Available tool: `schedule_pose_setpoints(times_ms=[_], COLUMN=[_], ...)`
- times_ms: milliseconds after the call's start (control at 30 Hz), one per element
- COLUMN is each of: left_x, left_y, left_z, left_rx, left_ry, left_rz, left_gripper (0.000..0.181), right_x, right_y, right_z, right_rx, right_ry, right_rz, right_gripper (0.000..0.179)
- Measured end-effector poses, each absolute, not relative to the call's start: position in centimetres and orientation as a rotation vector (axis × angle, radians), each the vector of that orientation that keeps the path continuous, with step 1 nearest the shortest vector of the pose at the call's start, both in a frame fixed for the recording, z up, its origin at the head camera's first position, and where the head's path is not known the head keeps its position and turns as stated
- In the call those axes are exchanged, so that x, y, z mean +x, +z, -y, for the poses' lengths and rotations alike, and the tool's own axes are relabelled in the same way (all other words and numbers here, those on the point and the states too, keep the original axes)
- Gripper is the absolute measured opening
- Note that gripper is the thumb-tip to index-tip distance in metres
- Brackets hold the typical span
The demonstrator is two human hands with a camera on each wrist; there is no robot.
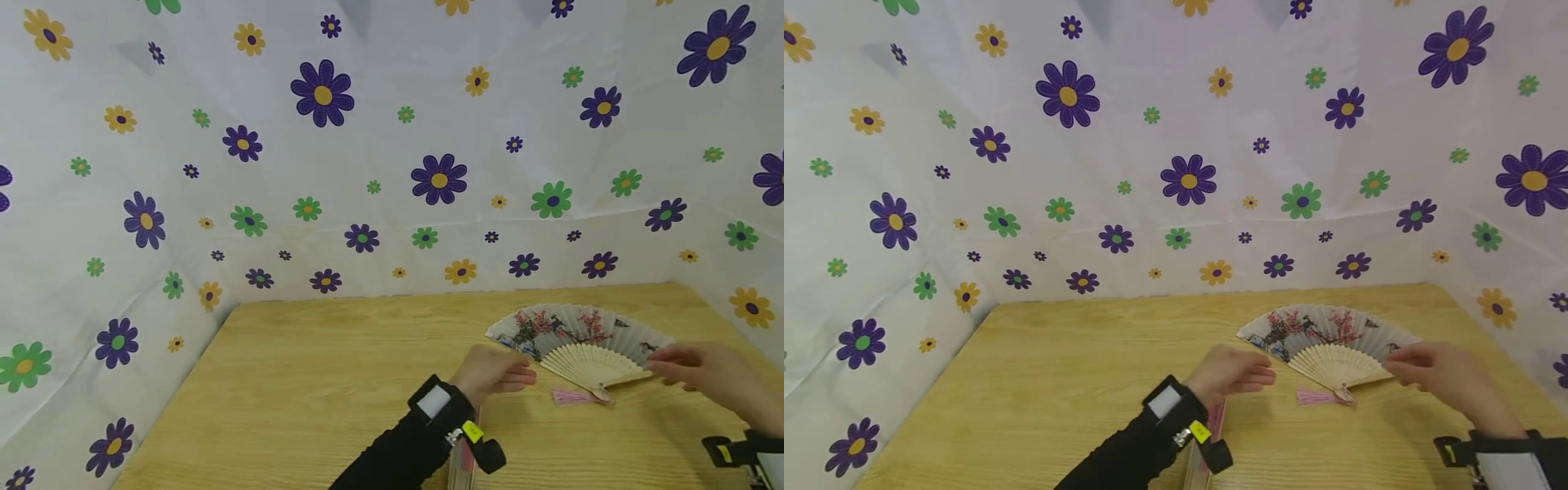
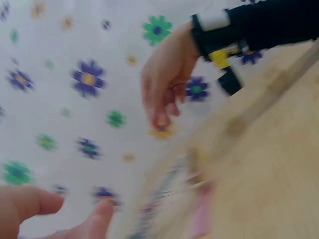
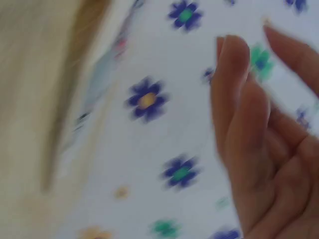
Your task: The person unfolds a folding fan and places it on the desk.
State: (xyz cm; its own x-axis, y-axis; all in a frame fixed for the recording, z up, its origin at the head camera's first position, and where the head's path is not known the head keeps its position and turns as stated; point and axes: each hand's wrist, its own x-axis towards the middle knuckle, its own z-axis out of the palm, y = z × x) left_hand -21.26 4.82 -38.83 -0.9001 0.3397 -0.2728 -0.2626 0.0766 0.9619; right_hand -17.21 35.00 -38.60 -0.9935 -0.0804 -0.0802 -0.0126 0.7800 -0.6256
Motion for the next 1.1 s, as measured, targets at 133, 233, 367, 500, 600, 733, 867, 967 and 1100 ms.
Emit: schedule_pose_setpoints(times_ms=[133, 233, 367, 500, 600, 733, 867, 967, 1100], left_x=[-21.4, -21.2, -20.6, -20.0, -19.7, -19.5, -19.4, -19.2, -18.9], left_y=[-36.6, -36.0, -36.4, -37.0, -37.2, -37.3, -37.2, -37.2, -37.4], left_z=[1.3, 5.4, 9.1, 11.1, 12.0, 12.2, 12.3, 12.3, 12.7], left_rx=[0.371, 0.420, 0.369, 0.312, 0.294, 0.285, 0.291, 0.305, 0.377], left_ry=[1.814, 1.795, 1.762, 1.738, 1.712, 1.689, 1.678, 1.665, 1.609], left_rz=[-2.173, -2.281, -2.343, -2.365, -2.368, -2.367, -2.370, -2.369, -2.323], left_gripper=[0.030, 0.031, 0.031, 0.031, 0.031, 0.034, 0.034, 0.032, 0.029], right_x=[-16.1, -15.6, -15.1, -14.8, -14.9, -15.2, -15.4, -15.6, -16.0], right_y=[-37.5, -38.3, -39.5, -40.3, -40.6, -41.0, -41.0, -39.6, -36.0], right_z=[-27.0, -20.9, -15.0, -12.2, -11.2, -11.0, -10.7, -10.8, -11.5], right_rx=[-0.883, -1.561, -2.017, -2.186, -2.260, -2.329, -2.414, -2.494, -2.526], right_ry=[-0.879, -0.688, -0.366, -0.194, -0.156, -0.084, 0.008, 0.164, 0.404], right_rz=[-3.055, -2.916, -2.590, -2.382, -2.312, -2.303, -2.280, -2.301, -2.475], right_gripper=[0.020, 0.025, 0.022, 0.020, 0.022, 0.020, 0.017, 0.013, 0.023])
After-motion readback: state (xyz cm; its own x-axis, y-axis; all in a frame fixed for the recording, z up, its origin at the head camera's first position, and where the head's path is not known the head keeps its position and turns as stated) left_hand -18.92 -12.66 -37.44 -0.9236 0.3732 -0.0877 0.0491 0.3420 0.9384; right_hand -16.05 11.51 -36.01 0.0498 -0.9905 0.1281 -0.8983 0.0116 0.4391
